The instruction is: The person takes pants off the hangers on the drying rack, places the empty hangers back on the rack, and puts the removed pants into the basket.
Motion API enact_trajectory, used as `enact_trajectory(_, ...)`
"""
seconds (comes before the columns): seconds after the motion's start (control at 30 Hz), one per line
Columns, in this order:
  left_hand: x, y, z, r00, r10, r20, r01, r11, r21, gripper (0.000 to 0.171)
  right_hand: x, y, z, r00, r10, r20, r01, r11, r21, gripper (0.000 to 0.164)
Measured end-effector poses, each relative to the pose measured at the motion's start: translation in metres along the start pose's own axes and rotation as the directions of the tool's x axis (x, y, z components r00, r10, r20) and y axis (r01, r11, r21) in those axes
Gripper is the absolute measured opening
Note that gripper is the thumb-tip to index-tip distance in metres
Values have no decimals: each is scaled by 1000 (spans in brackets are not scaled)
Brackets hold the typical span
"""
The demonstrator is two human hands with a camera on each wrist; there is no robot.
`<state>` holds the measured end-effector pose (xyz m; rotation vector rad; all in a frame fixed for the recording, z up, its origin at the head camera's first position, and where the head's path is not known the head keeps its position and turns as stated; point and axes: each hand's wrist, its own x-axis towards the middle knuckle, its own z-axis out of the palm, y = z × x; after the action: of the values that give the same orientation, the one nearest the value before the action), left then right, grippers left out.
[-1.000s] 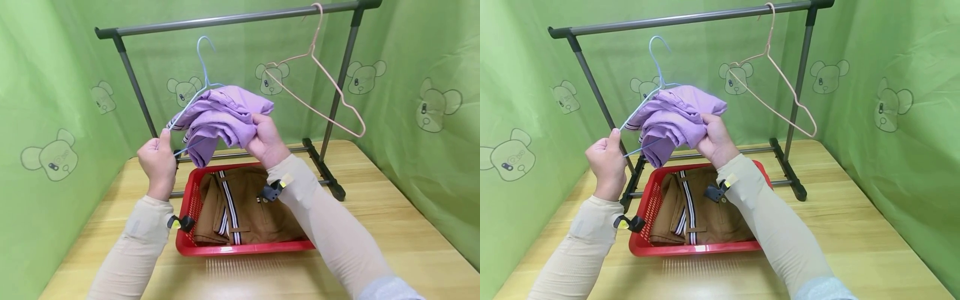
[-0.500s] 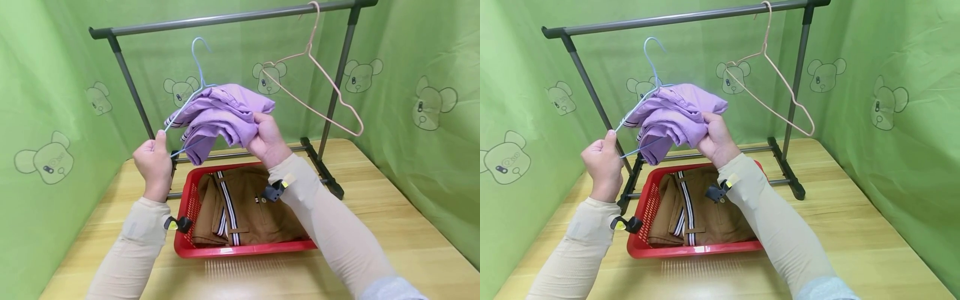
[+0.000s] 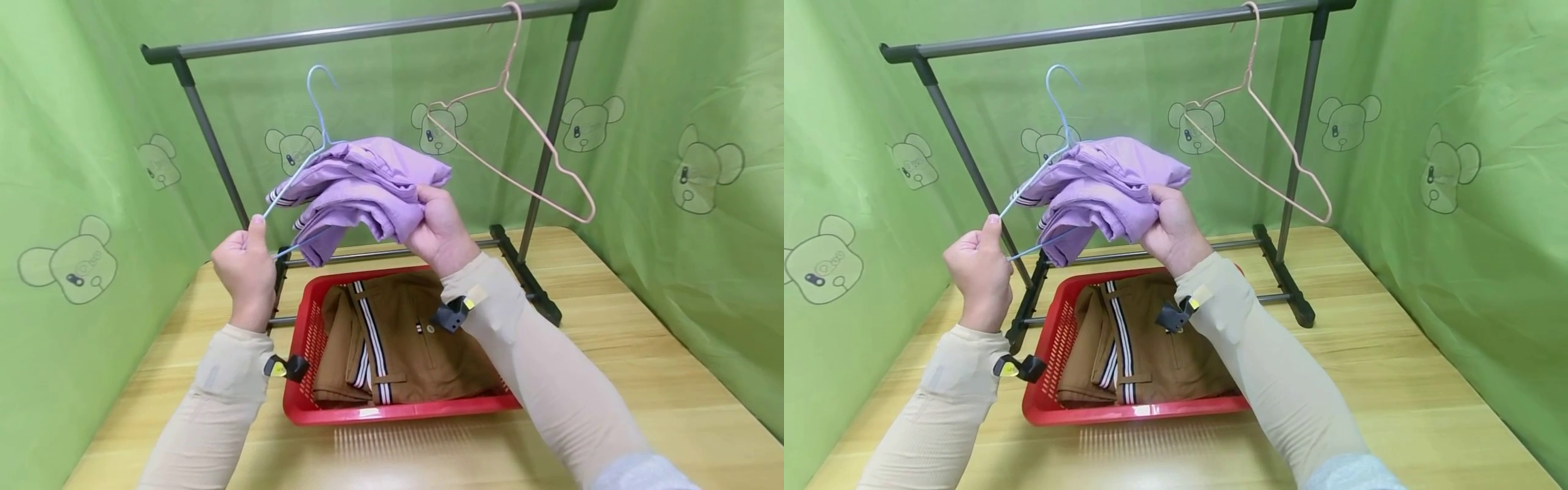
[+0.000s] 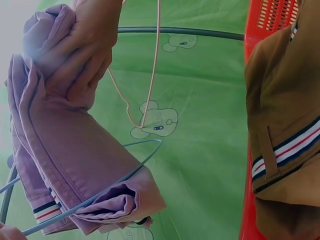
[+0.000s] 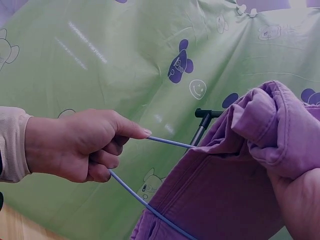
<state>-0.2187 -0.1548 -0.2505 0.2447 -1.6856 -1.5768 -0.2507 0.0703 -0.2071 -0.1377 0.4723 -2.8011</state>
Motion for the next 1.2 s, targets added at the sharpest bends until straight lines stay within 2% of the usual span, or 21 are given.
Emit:
enact_trajectory(0.2, 2, -2, 0, 1000, 22, 2, -22, 1000, 6, 52, -1, -1, -2, 999, 31, -25, -31, 999, 17, 25)
enact_trajectory(0.77, 7, -11, -3, 1000, 25, -13, -24, 999, 48, 51, -3, -5, -3, 1000, 22, -9, -22, 1000, 1, 20)
enact_trajectory(1.03, 6, -11, -3, 1000, 3, -10, -2, 999, 39, 50, -5, -8, 0, 1000, -8, -15, 9, 1000, 8, 22)
enact_trajectory(1.2, 7, -9, -4, 1000, -13, -17, 13, 1000, 27, 49, -6, -13, -1, 1000, -9, 17, 9, 1000, 29, 25)
